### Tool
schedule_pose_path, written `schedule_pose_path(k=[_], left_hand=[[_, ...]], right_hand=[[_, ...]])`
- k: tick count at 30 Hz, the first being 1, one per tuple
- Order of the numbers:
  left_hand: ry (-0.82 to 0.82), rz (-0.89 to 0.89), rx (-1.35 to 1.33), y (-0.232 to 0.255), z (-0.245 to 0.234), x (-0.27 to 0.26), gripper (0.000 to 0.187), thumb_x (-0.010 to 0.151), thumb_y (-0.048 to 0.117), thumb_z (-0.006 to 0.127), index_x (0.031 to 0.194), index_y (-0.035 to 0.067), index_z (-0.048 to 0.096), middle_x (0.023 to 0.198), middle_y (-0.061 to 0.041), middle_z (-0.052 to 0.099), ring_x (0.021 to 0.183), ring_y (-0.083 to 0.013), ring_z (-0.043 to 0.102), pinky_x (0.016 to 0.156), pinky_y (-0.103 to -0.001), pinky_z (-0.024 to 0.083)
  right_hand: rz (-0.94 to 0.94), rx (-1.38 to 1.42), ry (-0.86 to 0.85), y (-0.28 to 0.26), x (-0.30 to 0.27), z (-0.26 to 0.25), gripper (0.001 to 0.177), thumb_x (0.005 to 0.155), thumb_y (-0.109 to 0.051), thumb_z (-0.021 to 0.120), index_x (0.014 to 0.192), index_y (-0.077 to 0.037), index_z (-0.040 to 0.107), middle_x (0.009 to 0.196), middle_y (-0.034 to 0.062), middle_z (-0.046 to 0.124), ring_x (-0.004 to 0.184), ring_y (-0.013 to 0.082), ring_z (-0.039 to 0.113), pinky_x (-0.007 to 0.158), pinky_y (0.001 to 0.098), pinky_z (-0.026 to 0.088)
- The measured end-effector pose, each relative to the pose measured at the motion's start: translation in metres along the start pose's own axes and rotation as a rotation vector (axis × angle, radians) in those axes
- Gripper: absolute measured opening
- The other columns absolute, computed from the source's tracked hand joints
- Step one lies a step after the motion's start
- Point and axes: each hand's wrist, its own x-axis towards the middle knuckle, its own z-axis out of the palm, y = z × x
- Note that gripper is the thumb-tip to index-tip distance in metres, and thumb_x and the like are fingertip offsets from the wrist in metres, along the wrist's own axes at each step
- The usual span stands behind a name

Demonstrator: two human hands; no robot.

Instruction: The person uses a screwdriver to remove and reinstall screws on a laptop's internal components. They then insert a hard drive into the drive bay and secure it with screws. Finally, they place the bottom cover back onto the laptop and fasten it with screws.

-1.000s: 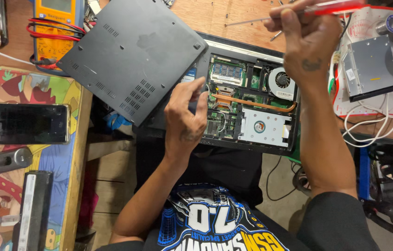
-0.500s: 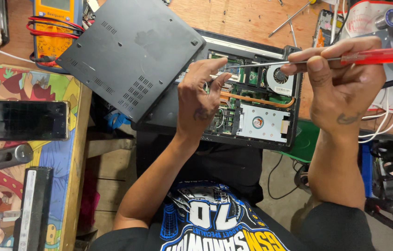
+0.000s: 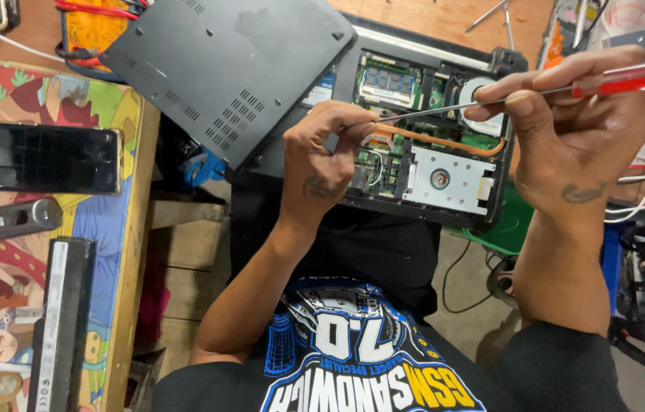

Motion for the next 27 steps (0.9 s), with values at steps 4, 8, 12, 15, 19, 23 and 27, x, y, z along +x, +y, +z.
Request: schedule_pose_path(k=[4, 8, 12, 15, 19, 23, 27], left_hand=[[-0.076, -0.011, -0.031, -0.002, -0.012, -0.007, 0.015, 0.091, -0.005, 0.075, 0.101, 0.006, 0.074, 0.096, -0.006, 0.075, 0.091, -0.0188, 0.071, 0.083, -0.030, 0.057], [-0.101, 0.019, 0.138, 0.001, -0.020, -0.022, 0.019, 0.085, -0.002, 0.080, 0.099, 0.009, 0.076, 0.092, -0.005, 0.069, 0.091, -0.0206, 0.064, 0.080, -0.033, 0.054], [-0.153, 0.047, 0.297, 0.006, -0.028, -0.040, 0.021, 0.083, 0.001, 0.080, 0.100, 0.012, 0.076, 0.094, -0.005, 0.061, 0.093, -0.0243, 0.058, 0.080, -0.036, 0.047], [-0.231, 0.090, 0.424, 0.005, -0.035, -0.050, 0.027, 0.084, -0.001, 0.075, 0.106, 0.014, 0.077, 0.095, -0.005, 0.058, 0.093, -0.0251, 0.055, 0.084, -0.039, 0.042], [-0.285, 0.092, 0.493, 0.003, -0.036, -0.060, 0.036, 0.081, -0.005, 0.068, 0.109, 0.015, 0.078, 0.097, -0.006, 0.057, 0.097, -0.0252, 0.055, 0.087, -0.040, 0.038], [-0.298, 0.065, 0.519, 0.002, -0.035, -0.064, 0.037, 0.081, -0.005, 0.067, 0.110, 0.016, 0.078, 0.097, -0.006, 0.056, 0.097, -0.0244, 0.054, 0.088, -0.039, 0.038], [-0.273, 0.075, 0.521, 0.002, -0.035, -0.066, 0.033, 0.083, -0.005, 0.067, 0.109, 0.013, 0.077, 0.098, -0.006, 0.056, 0.099, -0.0244, 0.054, 0.091, -0.039, 0.039]], right_hand=[[0.000, -0.036, 0.011, -0.008, -0.002, 0.019, 0.024, 0.119, -0.002, 0.066, 0.122, 0.003, 0.043, 0.096, 0.0219, 0.065, 0.091, 0.0285, 0.076, 0.083, 0.0370, 0.068], [0.008, -0.051, 0.008, -0.021, -0.011, 0.047, 0.020, 0.113, 0.002, 0.065, 0.119, 0.003, 0.046, 0.094, 0.0194, 0.064, 0.089, 0.0286, 0.076, 0.080, 0.0379, 0.066], [-0.006, -0.022, -0.023, -0.028, -0.023, 0.065, 0.017, 0.109, 0.006, 0.063, 0.116, 0.005, 0.047, 0.107, 0.0177, 0.063, 0.097, 0.0259, 0.075, 0.084, 0.0366, 0.068], [0.008, -0.105, -0.082, -0.025, -0.030, 0.071, 0.018, 0.107, 0.010, 0.062, 0.119, 0.007, 0.049, 0.106, 0.0204, 0.066, 0.099, 0.0273, 0.076, 0.085, 0.0370, 0.068], [0.048, -0.091, -0.108, -0.021, -0.039, 0.077, 0.017, 0.107, 0.010, 0.063, 0.118, 0.007, 0.050, 0.107, 0.0180, 0.067, 0.101, 0.0262, 0.076, 0.090, 0.0364, 0.067], [0.032, -0.156, -0.130, -0.016, -0.042, 0.079, 0.015, 0.106, 0.012, 0.064, 0.116, 0.008, 0.053, 0.107, 0.0176, 0.067, 0.099, 0.0265, 0.075, 0.089, 0.0360, 0.066], [0.012, -0.149, -0.131, -0.011, -0.043, 0.082, 0.018, 0.105, 0.013, 0.064, 0.116, 0.008, 0.051, 0.107, 0.0171, 0.066, 0.099, 0.0265, 0.076, 0.089, 0.0357, 0.066]])
